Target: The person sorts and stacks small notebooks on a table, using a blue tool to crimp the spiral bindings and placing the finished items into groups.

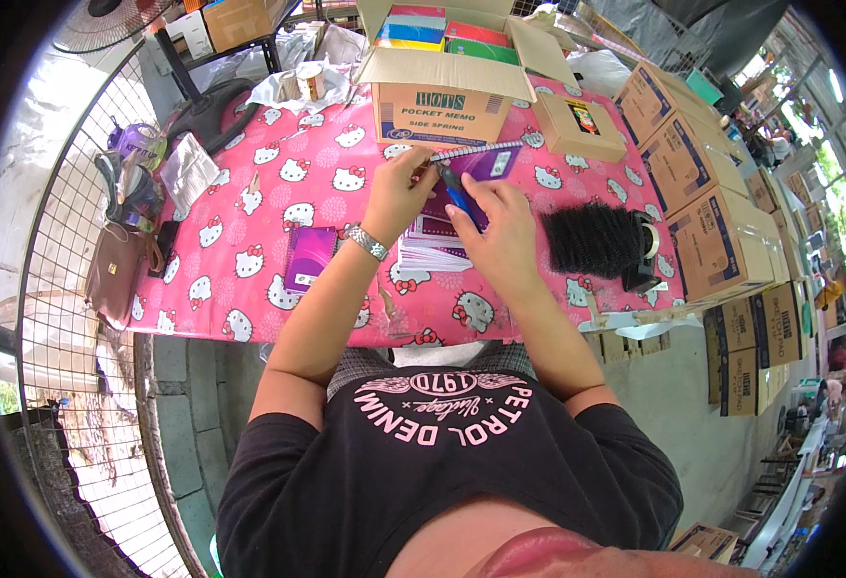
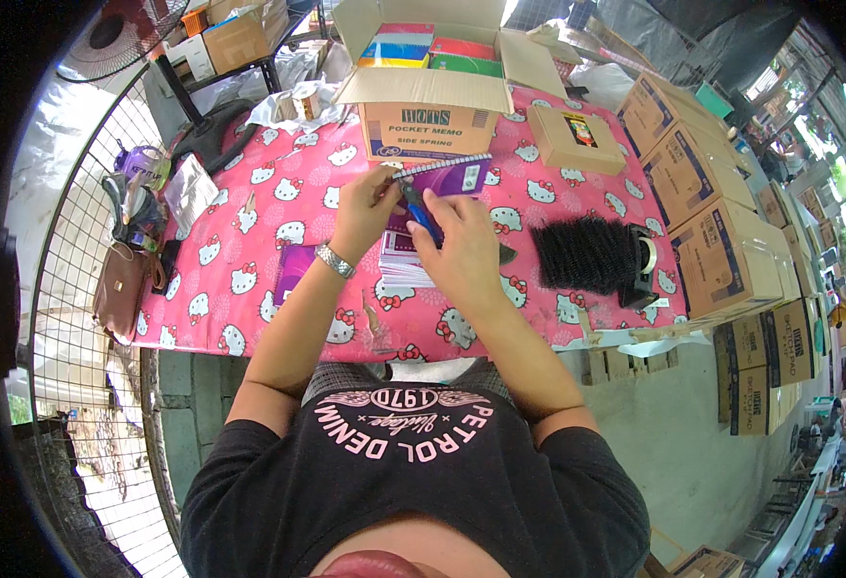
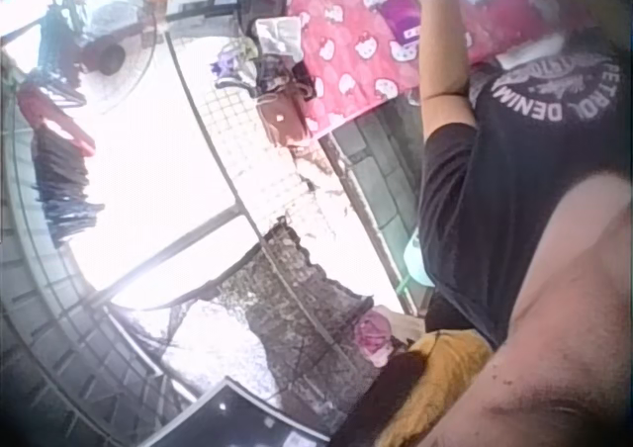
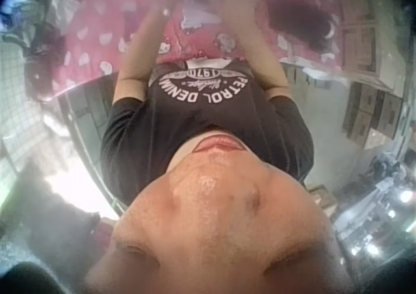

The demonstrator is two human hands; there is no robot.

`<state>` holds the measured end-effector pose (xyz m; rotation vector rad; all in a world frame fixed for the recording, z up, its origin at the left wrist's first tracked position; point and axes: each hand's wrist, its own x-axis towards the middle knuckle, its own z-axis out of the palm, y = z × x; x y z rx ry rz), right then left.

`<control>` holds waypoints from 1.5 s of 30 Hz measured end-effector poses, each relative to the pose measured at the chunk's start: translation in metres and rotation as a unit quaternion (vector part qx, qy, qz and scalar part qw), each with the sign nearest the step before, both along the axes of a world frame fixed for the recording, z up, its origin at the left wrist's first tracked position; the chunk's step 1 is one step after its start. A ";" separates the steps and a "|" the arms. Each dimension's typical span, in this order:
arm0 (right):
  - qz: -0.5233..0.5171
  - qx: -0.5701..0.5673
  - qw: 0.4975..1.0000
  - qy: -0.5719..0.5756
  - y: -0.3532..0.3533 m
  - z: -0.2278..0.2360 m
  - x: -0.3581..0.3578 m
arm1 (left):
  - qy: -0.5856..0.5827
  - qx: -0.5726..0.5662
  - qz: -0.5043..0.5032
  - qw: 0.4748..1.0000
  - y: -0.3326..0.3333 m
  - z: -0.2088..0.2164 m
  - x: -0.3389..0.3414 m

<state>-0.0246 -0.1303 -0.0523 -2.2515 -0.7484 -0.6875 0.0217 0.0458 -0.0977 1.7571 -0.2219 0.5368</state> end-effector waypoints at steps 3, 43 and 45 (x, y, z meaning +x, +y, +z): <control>0.154 0.256 0.850 0.433 -0.011 0.002 0.007 | -0.087 0.144 0.066 0.984 0.000 0.008 -0.011; -0.157 -0.154 0.968 0.121 -0.203 -0.136 0.140 | -0.093 0.563 -0.058 0.819 -0.031 0.017 -0.043; -0.059 -0.010 0.981 0.184 -0.186 -0.107 0.121 | -0.042 0.521 -0.106 0.846 -0.026 0.034 -0.038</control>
